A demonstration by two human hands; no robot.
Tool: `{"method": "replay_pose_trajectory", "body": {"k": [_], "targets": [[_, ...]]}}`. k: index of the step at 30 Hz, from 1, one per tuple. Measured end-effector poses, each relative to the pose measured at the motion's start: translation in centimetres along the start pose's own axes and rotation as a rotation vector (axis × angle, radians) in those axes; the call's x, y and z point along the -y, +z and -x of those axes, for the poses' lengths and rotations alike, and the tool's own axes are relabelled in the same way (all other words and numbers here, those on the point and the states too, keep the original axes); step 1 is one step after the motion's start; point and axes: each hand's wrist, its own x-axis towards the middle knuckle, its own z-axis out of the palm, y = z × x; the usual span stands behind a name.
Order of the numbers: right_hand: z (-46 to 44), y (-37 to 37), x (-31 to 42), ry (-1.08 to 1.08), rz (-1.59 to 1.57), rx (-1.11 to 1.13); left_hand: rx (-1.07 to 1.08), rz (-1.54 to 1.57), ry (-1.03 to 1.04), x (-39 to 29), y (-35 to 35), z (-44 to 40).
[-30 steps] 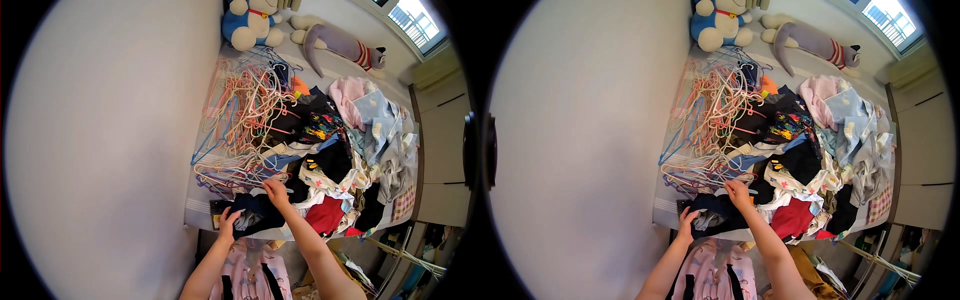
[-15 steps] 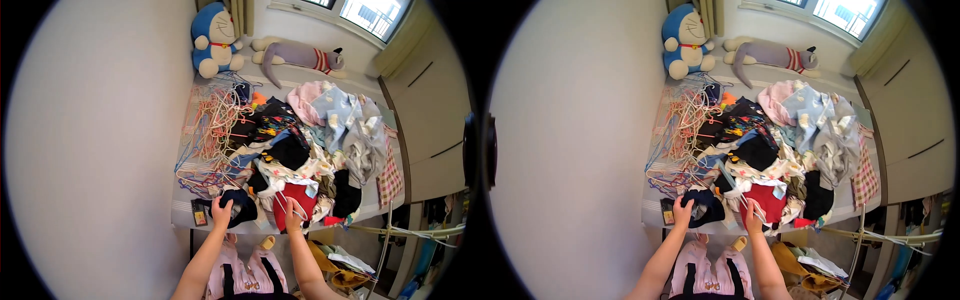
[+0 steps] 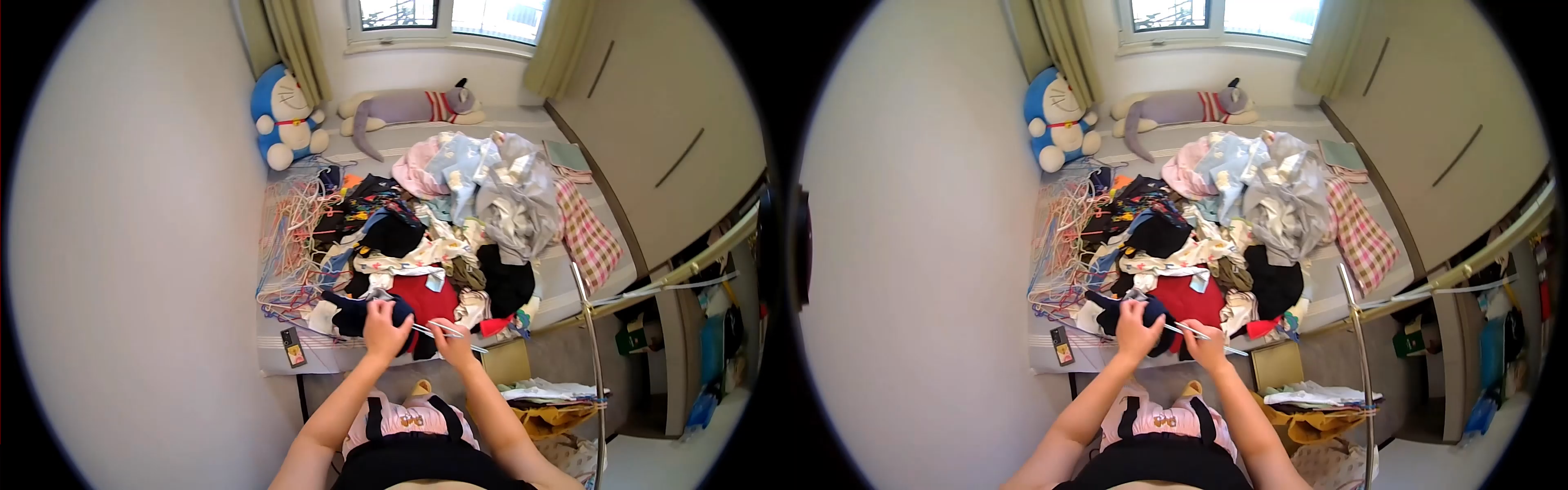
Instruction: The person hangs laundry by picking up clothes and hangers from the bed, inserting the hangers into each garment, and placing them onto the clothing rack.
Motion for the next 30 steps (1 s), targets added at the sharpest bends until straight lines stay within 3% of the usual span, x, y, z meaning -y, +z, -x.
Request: {"method": "replay_pose_trajectory", "body": {"k": [3,6,8,9,11,12,17,21,23,25,28,30], "targets": [[0.2,-0.6,-0.8,0.028,-0.041,-0.151,0.132,-0.233,0.277,-4.8,-0.1,2.2],[0.8,-3.0,-1.2,0.114,-0.155,-0.139,0.221,-0.443,0.58,-5.4,-0.9,1.7],[1.4,-4.9,-0.9,0.229,-0.207,-0.121,0.205,-0.303,0.746,-4.9,-0.7,0.5],[1.3,-5.7,0.8,0.128,-0.23,-0.287,0.19,-0.19,0.796,-4.3,-0.4,-0.1],[1.5,-7.3,0.9,-0.123,0.102,-0.653,0.266,-0.053,0.591,-4.0,-0.1,-0.1],[2.9,-7.6,-1.1,-0.017,-0.022,-0.663,0.234,-0.01,0.589,-4.3,-0.2,-0.2],[5.9,-6.7,-3.0,-0.045,0.087,-0.254,0.224,0.156,0.551,-6.2,-0.8,-0.3],[6.2,-5.1,-2.6,-0.228,0.173,0.064,0.202,0.255,0.502,-6.7,-0.9,-0.9],[6.8,-5.8,-3.2,-0.26,0.352,0.082,0.128,0.249,0.479,-5.8,-1.5,-2.2],[7.9,-7.5,-4.8,-0.115,0.53,0.045,0.128,0.349,0.42,-3.8,-2.4,-4.0],[8.3,-9.6,-6.8,-0.127,0.686,-0.038,0.369,0.248,0.601,-0.3,-3.6,-5.6],[8.0,-10.5,-6.7,-0.132,0.705,-0.072,0.392,0.129,0.732,0.9,-3.9,-6.2]]}}
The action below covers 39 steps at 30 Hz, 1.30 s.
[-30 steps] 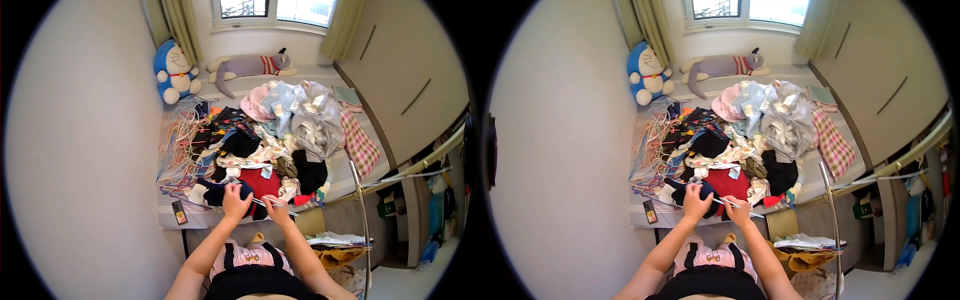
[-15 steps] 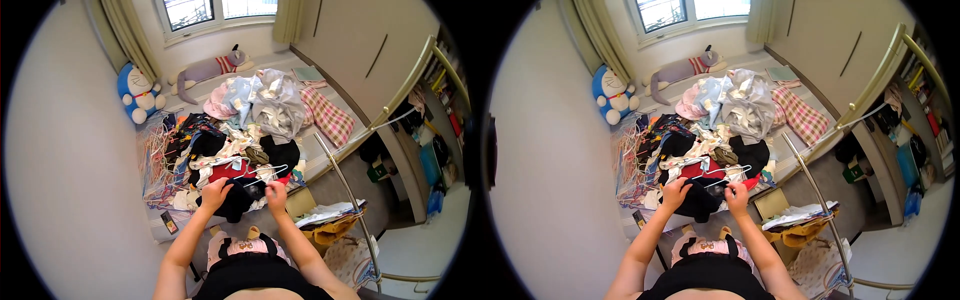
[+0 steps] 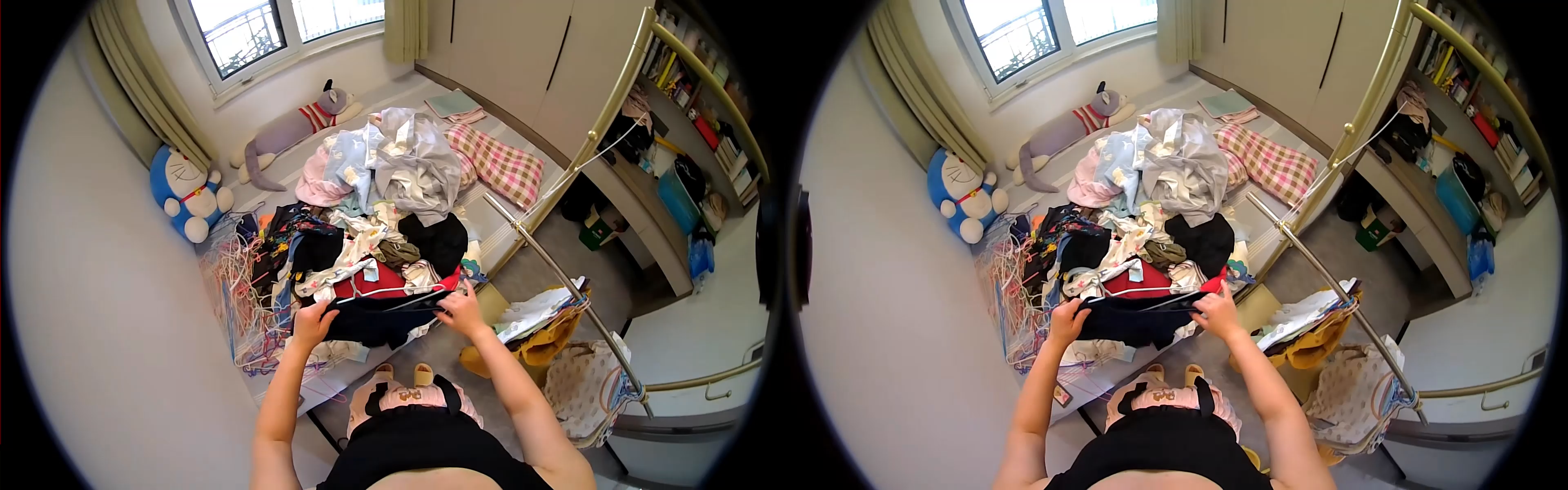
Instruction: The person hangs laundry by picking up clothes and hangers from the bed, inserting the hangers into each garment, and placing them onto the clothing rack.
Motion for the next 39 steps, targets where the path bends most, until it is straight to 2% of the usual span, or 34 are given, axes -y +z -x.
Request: {"method": "replay_pose_trajectory", "body": {"k": [3,5,8,9,11,13,15,17,18,22,27,29,31,34,35,37,39], "targets": [[-0.5,-1.1,0.7,0.032,0.024,0.069,0.131,-0.156,0.158,2.3,-0.1,0.0],[-0.5,-1.0,1.4,0.054,0.036,0.113,0.158,-0.258,0.19,3.3,0.1,-0.2],[-1.7,-2.1,4.4,0.019,-0.213,0.05,0.075,-0.284,0.173,4.2,1.1,-0.5],[-2.3,-2.4,5.8,-0.007,-0.413,0.049,0.066,-0.263,0.168,4.3,1.5,-0.6],[-4.5,-4.4,9.8,-0.166,-0.384,0.07,0.051,-0.223,0.159,4.3,2.1,-0.8],[-5.5,-3.1,11.9,0.044,-0.483,0.016,0.053,-0.142,0.153,4.1,2.9,-1.0],[-6.2,-0.7,12.6,0.284,-0.621,-0.177,0.06,-0.019,0.137,3.3,3.5,-1.0],[-6.1,0.6,11.5,0.274,-0.402,0.061,0.06,0.083,0.185,3.6,4.6,-0.7],[-6.6,1.2,11.6,0.219,-0.383,-0.115,0.089,0.07,0.215,3.5,4.3,-0.8],[-5.3,-0.1,10.4,0.249,-0.234,-0.099,0.125,-0.053,0.316,5.6,3.2,-1.6],[-2.4,-0.7,9.4,0.397,-0.294,-0.153,0.181,-0.023,0.334,8.7,3.2,-2.4],[-1.5,-1.0,10.3,0.457,-0.37,-0.235,0.175,0.056,0.32,8.7,4.6,-2.9],[-0.7,-1.7,10.6,0.531,-0.358,-0.342,0.16,0.138,0.145,9.5,6.8,-3.2],[1.5,-2.2,10.5,0.733,-0.365,-0.396,0.26,0.247,-0.003,8.1,11.0,-3.9],[2.5,-2.5,10.1,0.815,-0.414,-0.407,0.369,0.26,-0.126,7.6,13.0,-4.0],[4.4,-2.6,9.7,1.154,-0.914,-0.47,0.291,0.182,0.043,5.6,16.9,-3.7],[5.4,-3.5,9.2,1.169,-1.025,-0.492,0.363,0.229,0.064,2.7,20.9,-3.5]]}}
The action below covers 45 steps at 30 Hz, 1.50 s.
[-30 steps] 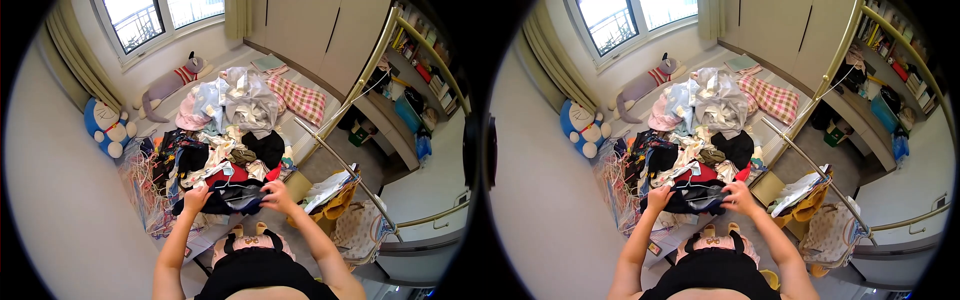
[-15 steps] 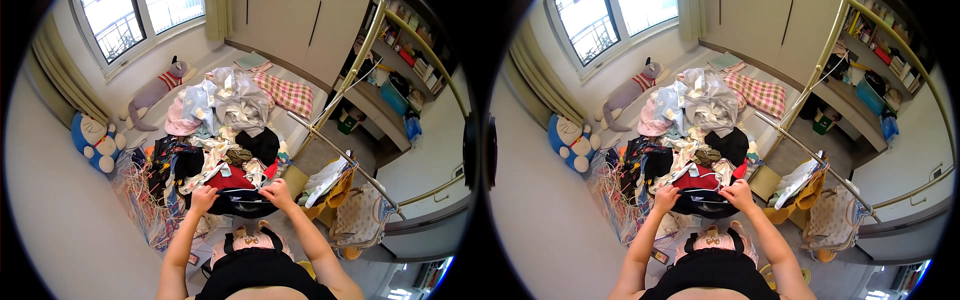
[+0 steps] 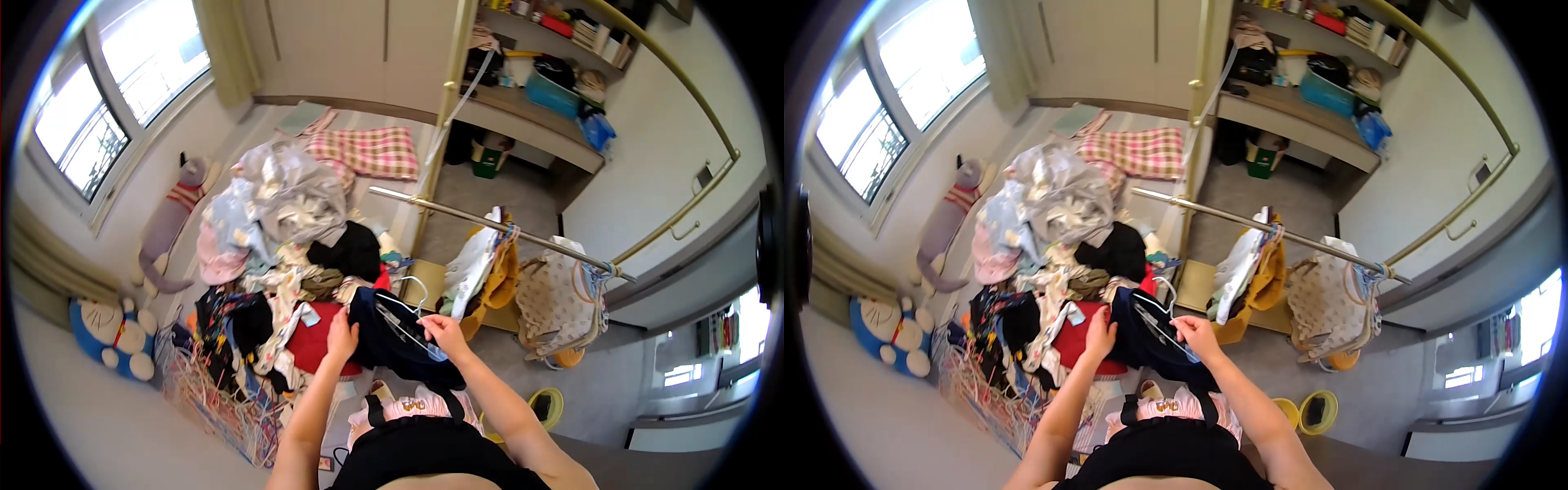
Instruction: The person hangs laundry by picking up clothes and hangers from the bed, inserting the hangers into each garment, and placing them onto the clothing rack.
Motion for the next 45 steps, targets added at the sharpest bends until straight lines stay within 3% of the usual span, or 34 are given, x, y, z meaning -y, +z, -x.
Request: {"method": "replay_pose_trajectory", "body": {"k": [2,5,11,22,26,28,30,32,34,41,42,45], "targets": [[-1.0,-1.4,-0.6,-0.002,-0.125,-0.032,0.154,0.223,-0.01,-3.8,3.3,-2.0],[-3.7,-4.1,-1.1,0.018,-0.308,-0.05,0.19,0.395,0.014,-9.5,8.2,-4.9],[-11.0,-10.1,-1.3,0.097,-0.674,-0.081,0.242,0.362,0.095,-17.5,14.1,-10.5],[-20.3,-22.4,-5.8,0.18,-0.777,-0.346,0.303,0.279,0.052,-22.6,22.3,-13.5],[-21.4,-24.6,-11.0,0.187,-0.665,-0.432,0.318,0.296,-0.04,-22.0,22.9,-12.4],[-22.3,-24.6,-14.1,0.092,-0.358,-0.531,0.311,0.25,-0.095,-21.4,21.9,-11.8],[-21.9,-23.1,-14.3,-0.136,0.097,-0.729,0.219,0.279,-0.114,-18.9,22.0,-10.3],[-19.7,-19.1,-9.1,0.011,0.221,-0.694,0.173,0.281,-0.218,-17.0,20.7,-8.9],[-18.2,-14.5,-6.8,-0.074,0.091,-0.508,0.104,0.308,-0.319,-15.2,18.3,-7.0],[-16.5,-0.7,-9.7,-0.024,0.13,0.085,-0.251,0.323,-0.681,-5.6,9.1,2.8],[-16.2,1.3,-10.5,0.048,0.073,0.162,-0.358,0.197,-0.605,-3.8,7.8,4.5],[-14.2,6.9,-12.2,0.166,0.103,0.323,-0.51,0.216,-0.783,3.1,5.2,9.6]]}}
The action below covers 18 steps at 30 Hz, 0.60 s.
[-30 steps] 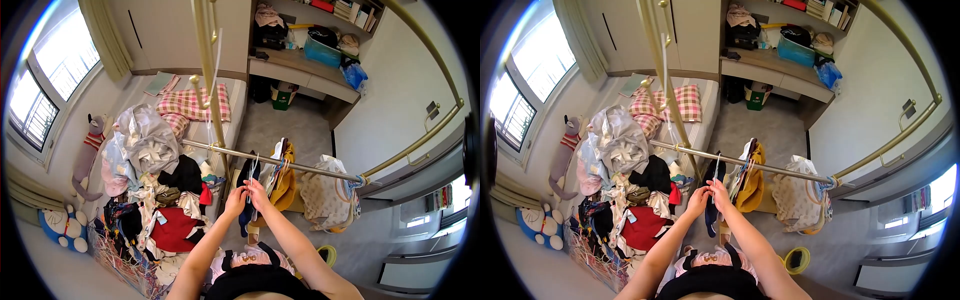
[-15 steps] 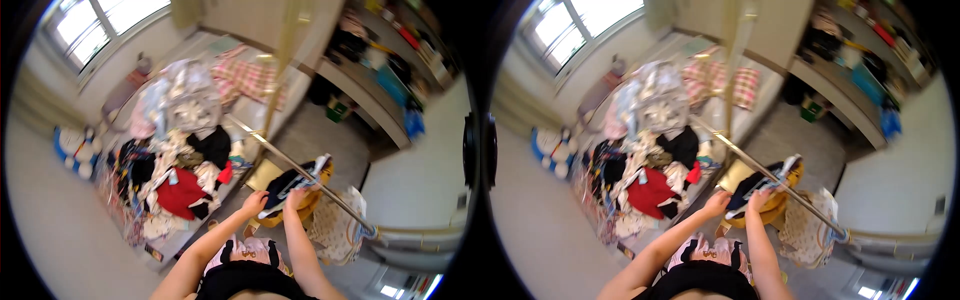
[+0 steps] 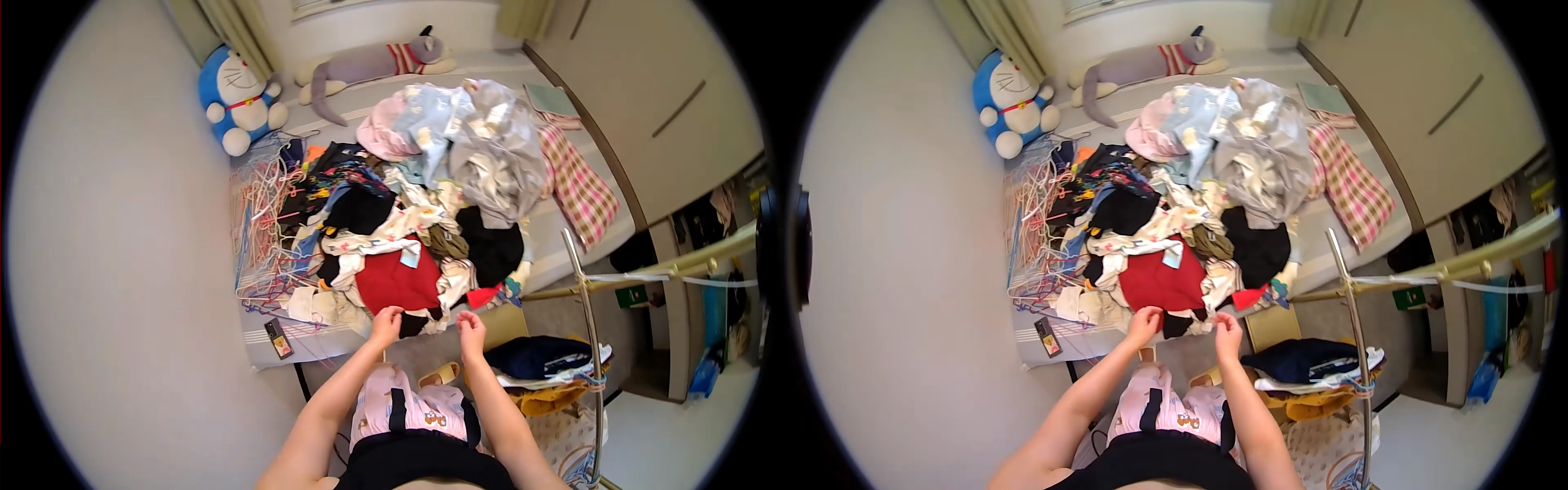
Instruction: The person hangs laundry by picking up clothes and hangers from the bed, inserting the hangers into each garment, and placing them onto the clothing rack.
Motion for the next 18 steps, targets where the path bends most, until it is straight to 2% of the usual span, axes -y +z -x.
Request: {"method": "replay_pose_trajectory", "body": {"k": [3,6,9,11,13,15,17,18], "targets": [[0.3,5.5,-0.7,0.152,0.074,0.195,-0.087,0.034,-0.154,5.6,-4.7,-3.6],[0.5,9.8,-1.6,0.274,0.15,0.321,-0.232,-0.006,-0.214,9.9,-8.2,-7.6],[0.1,13.0,-3.6,0.347,0.18,0.316,-0.412,0.029,-0.269,15.4,-9.3,-12.4],[0.1,14.7,-3.9,0.375,0.198,0.313,-0.458,-0.009,-0.363,18.0,-9.6,-15.5],[0.2,16.0,-3.9,0.393,0.216,0.323,-0.462,-0.08,-0.466,17.9,-10.6,-18.1],[0.4,17.3,-3.4,0.413,0.221,0.311,-0.466,0.008,-0.441,18.1,-11.0,-20.2],[0.3,18.4,-2.8,0.414,0.211,0.311,-0.245,0.374,-0.561,17.9,-11.3,-21.0],[0.1,19.2,-2.5,0.41,0.196,0.319,-0.241,0.31,-0.404,18.6,-10.8,-21.0]]}}
